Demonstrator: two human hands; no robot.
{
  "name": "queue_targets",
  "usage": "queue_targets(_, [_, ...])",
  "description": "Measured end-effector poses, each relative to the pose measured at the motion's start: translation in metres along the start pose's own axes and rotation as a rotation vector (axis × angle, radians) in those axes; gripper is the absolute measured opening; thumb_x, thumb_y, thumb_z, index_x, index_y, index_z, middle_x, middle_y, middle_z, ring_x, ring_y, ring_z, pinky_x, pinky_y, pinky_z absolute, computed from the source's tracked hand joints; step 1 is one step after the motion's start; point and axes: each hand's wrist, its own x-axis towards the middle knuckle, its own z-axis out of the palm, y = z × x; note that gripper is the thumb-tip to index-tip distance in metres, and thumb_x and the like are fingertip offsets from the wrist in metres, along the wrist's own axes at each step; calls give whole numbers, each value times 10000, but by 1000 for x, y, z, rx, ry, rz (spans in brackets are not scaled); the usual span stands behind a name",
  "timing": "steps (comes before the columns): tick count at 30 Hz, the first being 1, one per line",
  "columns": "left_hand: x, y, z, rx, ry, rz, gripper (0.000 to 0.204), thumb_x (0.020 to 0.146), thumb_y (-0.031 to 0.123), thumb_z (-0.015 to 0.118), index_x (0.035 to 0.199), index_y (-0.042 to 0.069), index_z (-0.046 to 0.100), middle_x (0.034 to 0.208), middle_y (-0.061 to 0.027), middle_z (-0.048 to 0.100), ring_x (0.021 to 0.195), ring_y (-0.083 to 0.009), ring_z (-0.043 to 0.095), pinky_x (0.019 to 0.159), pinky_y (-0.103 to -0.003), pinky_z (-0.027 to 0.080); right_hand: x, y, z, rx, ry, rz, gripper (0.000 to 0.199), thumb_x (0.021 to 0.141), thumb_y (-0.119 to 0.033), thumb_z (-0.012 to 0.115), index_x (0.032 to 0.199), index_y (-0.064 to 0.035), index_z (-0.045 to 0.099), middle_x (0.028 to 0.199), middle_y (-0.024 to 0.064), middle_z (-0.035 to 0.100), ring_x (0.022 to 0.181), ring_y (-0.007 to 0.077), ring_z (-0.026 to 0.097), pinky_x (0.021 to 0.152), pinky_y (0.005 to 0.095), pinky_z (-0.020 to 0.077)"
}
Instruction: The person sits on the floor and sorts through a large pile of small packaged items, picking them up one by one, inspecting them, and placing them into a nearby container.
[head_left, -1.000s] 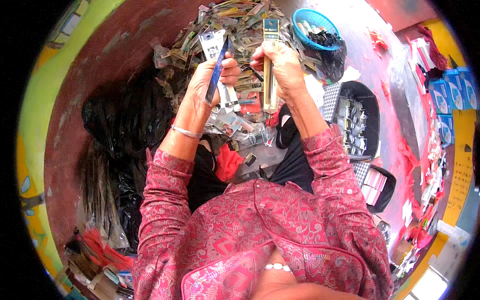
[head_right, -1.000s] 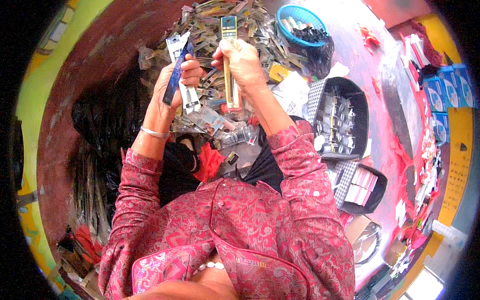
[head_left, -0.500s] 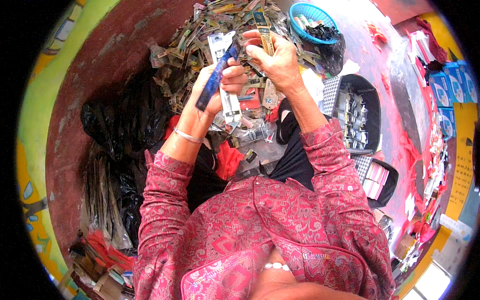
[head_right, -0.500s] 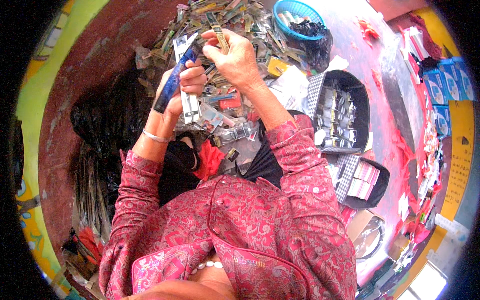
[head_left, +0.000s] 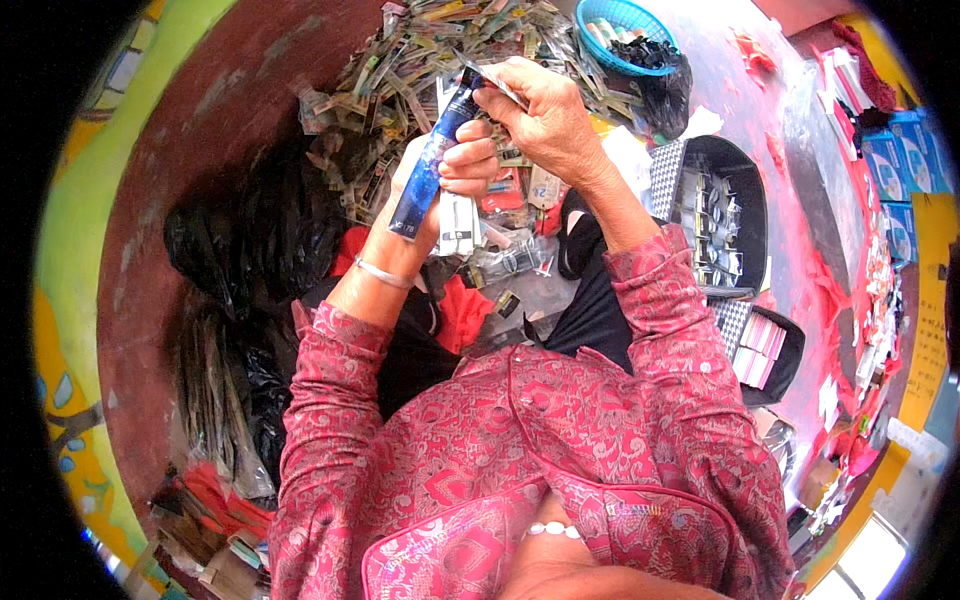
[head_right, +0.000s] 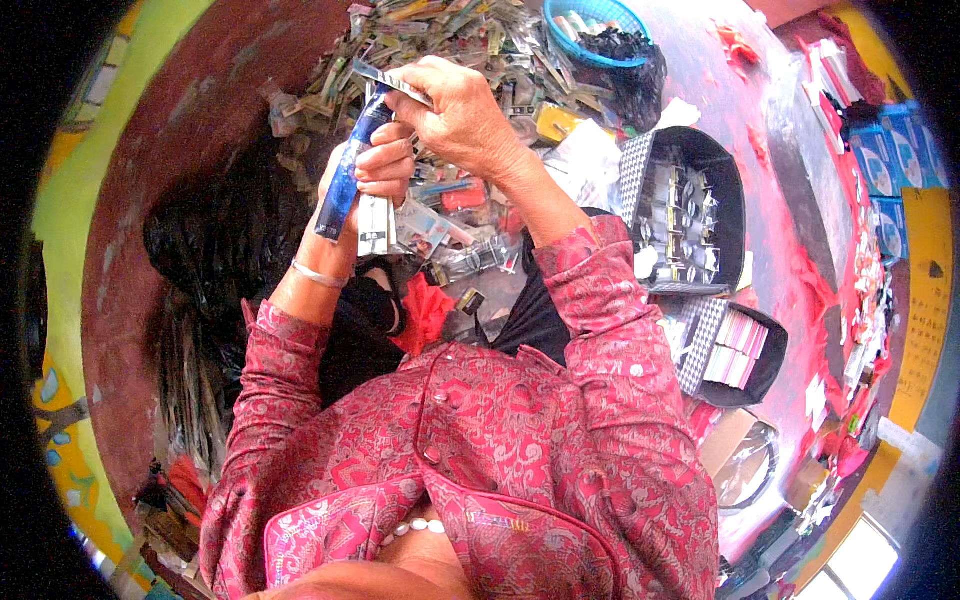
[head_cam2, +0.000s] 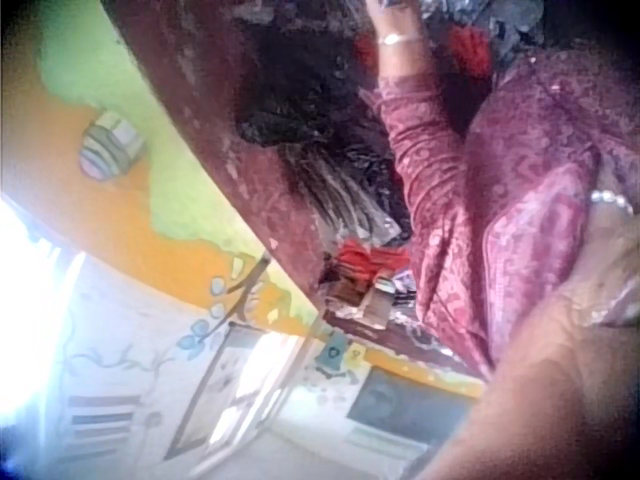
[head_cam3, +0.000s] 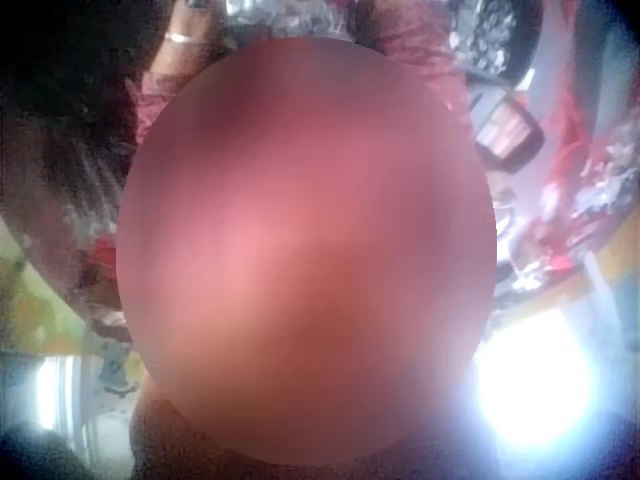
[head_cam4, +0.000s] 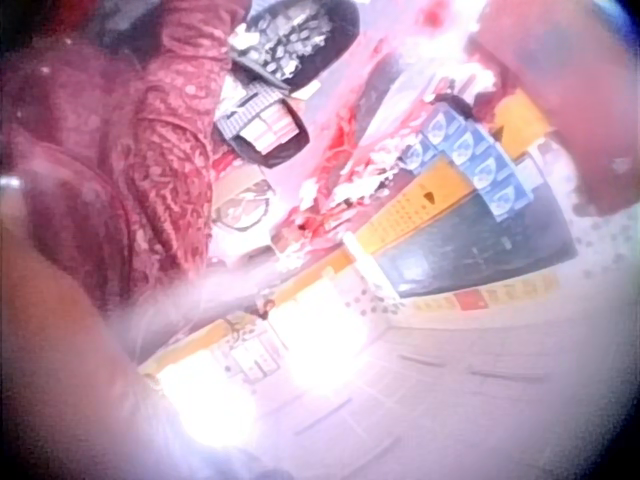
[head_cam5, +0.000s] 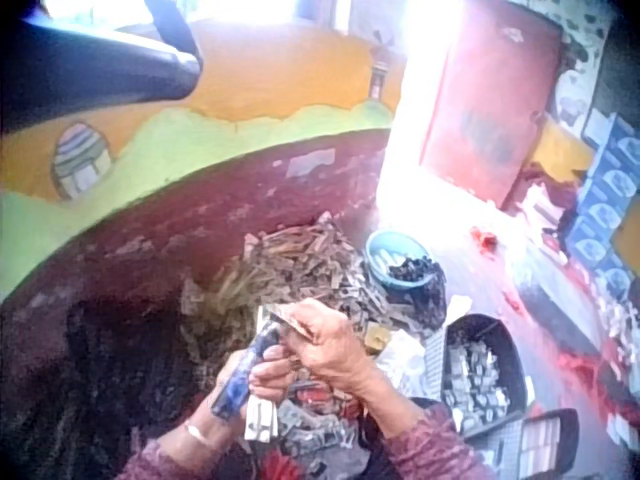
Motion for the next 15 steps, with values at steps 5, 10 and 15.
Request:
queue_targets(5, [3, -3, 0, 148, 9, -16, 91, 813, 87, 364, 759, 31, 412, 563, -23, 381, 477, -79, 345, 389, -184, 314, -5, 15, 10, 514, 73, 425, 127, 773, -126, 578, 763, -7, 536, 586, 27, 488, 473, 104, 456, 443, 246, 362])
queue_targets(10, [2, -4, 0, 670, 254, 114, 135, 844, 175, 424, 770, 63, 407, 572, -2, 374, 462, -70, 335, 400, -188, 295, -6, 8, 8, 1044, 139, 695, 133, 771, -97, 586, 845, -17, 508, 590, -20, 463, 400, 49, 380, 362, 176, 288])
queue_targets(15, [8, -17, 13, 990, 634, 235, 200, 843, 248, 492, 794, 54, 498, 625, -22, 480, 494, -100, 419, 442, -207, 339, -6, 15, -2, 939, 30, 741, 86, 769, -101, 593, 793, -49, 529, 608, -37, 467, 426, 32, 366, 384, 171, 301])
